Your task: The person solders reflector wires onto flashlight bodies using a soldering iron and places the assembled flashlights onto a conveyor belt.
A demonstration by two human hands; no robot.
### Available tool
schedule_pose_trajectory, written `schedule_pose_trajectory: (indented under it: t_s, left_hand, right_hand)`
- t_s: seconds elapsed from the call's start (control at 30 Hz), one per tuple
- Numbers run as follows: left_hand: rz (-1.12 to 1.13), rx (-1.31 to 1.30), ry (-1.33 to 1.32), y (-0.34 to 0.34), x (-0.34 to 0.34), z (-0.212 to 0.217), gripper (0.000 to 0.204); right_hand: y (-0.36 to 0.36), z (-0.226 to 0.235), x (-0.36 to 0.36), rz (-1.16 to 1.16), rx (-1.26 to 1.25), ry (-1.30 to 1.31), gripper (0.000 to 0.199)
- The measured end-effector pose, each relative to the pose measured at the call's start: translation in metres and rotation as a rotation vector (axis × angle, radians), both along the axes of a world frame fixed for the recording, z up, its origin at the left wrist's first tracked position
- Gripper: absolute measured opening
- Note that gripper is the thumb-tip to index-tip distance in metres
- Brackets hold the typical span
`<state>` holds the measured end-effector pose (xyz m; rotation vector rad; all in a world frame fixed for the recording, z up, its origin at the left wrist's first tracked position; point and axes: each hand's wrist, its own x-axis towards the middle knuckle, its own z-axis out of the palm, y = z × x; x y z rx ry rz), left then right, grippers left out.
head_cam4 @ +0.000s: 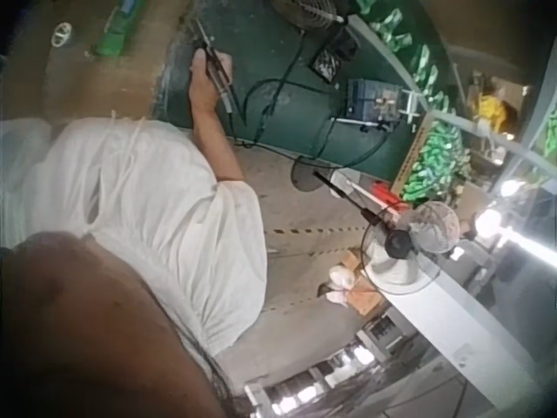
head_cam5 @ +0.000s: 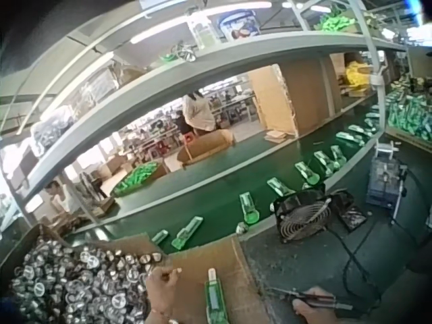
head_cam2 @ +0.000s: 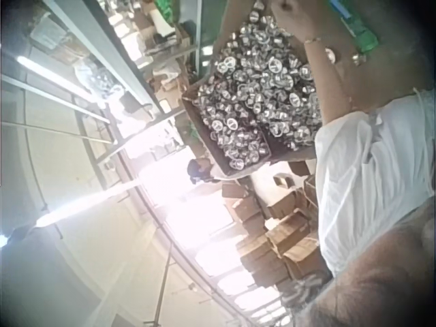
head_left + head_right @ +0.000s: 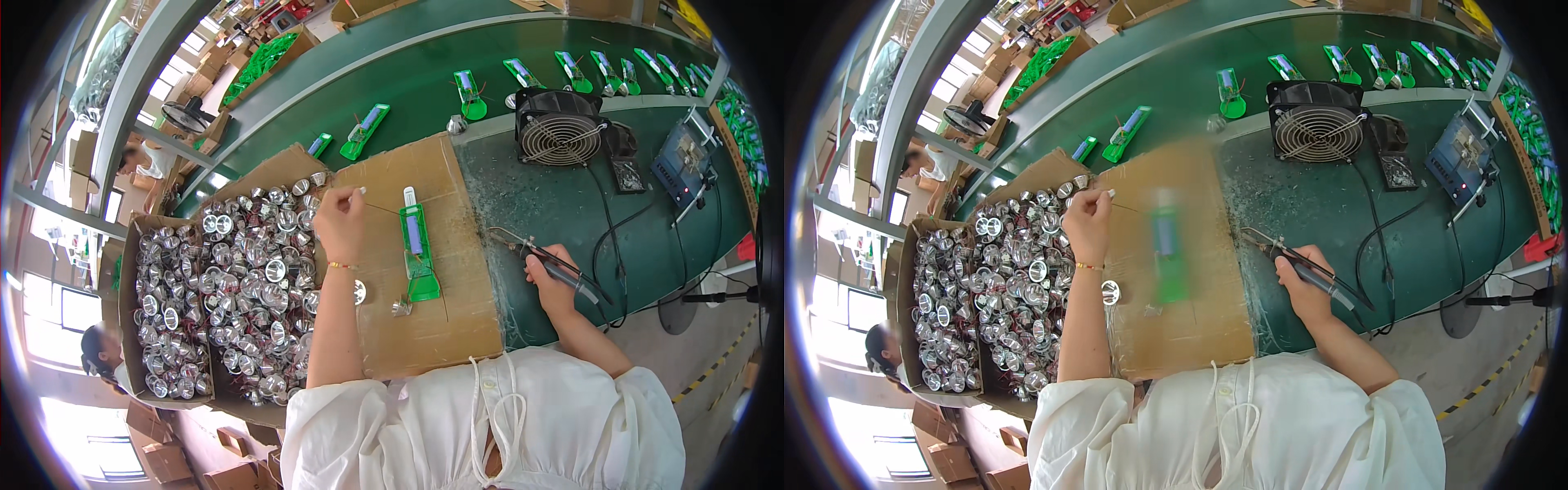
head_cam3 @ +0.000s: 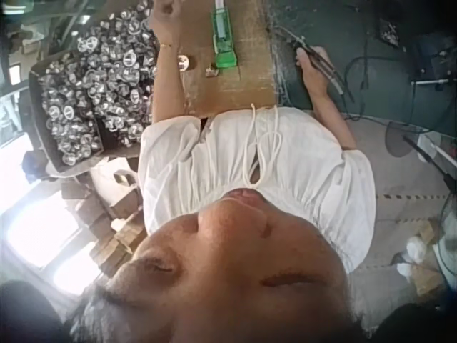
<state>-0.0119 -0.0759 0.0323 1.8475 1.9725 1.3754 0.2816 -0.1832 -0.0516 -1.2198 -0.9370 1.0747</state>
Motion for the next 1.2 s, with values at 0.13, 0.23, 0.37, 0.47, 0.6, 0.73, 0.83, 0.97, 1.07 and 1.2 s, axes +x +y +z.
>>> schedule_pose_trajectory:
  t_s: [0.13,0.23,0.37,0.47,0.6,0.73,0.83,0.97,1.07,1.2]
  left_hand:
    - [-0.031,-0.03,-0.413,0.002,-0.003,-0.001,0.01]
    - [-0.097,-0.054,-0.53,0.006,0.01,0.002,0.01]
    - [-0.202,-0.26,-0.192,0.019,0.015,-0.004,0.014]
    - [-0.364,-0.134,0.515,0.025,0.02,0.0,0.019]
    - [-0.309,-0.341,0.745,0.031,0.027,0.001,0.018]
    - [-0.462,-0.326,1.032,0.036,0.012,-0.009,0.017]
    - [-0.544,-0.387,0.815,0.034,0.013,-0.006,0.017]
    - [-0.472,-0.301,0.628,0.038,0.003,-0.013,0.014]
    - [-0.295,-0.319,0.41,0.05,-0.014,-0.013,0.01]
    - [-0.294,-0.474,0.339,0.059,-0.029,-0.023,0.016]
  right_hand:
    - [0.001,0.0,-0.001,0.014,0.023,0.008,0.013]
    - [0.001,-0.002,0.0,0.02,0.026,0.001,0.013]
    - [0.001,-0.003,0.0,0.013,0.022,0.008,0.012]
    - [0.001,-0.003,0.0,0.019,0.023,0.018,0.013]
    - [0.001,-0.002,0.0,0.025,0.031,0.024,0.013]
    - [0.0,-0.001,0.0,0.026,0.016,0.0,0.013]
    - [0.0,-0.001,0.001,0.024,0.007,-0.009,0.013]
    - [0.0,-0.003,0.0,0.017,0.035,-0.038,0.013]
    - [0.002,-0.003,0.0,0.029,0.027,-0.035,0.013]
    - [0.001,-0.003,0.002,0.019,0.037,-0.043,0.013]
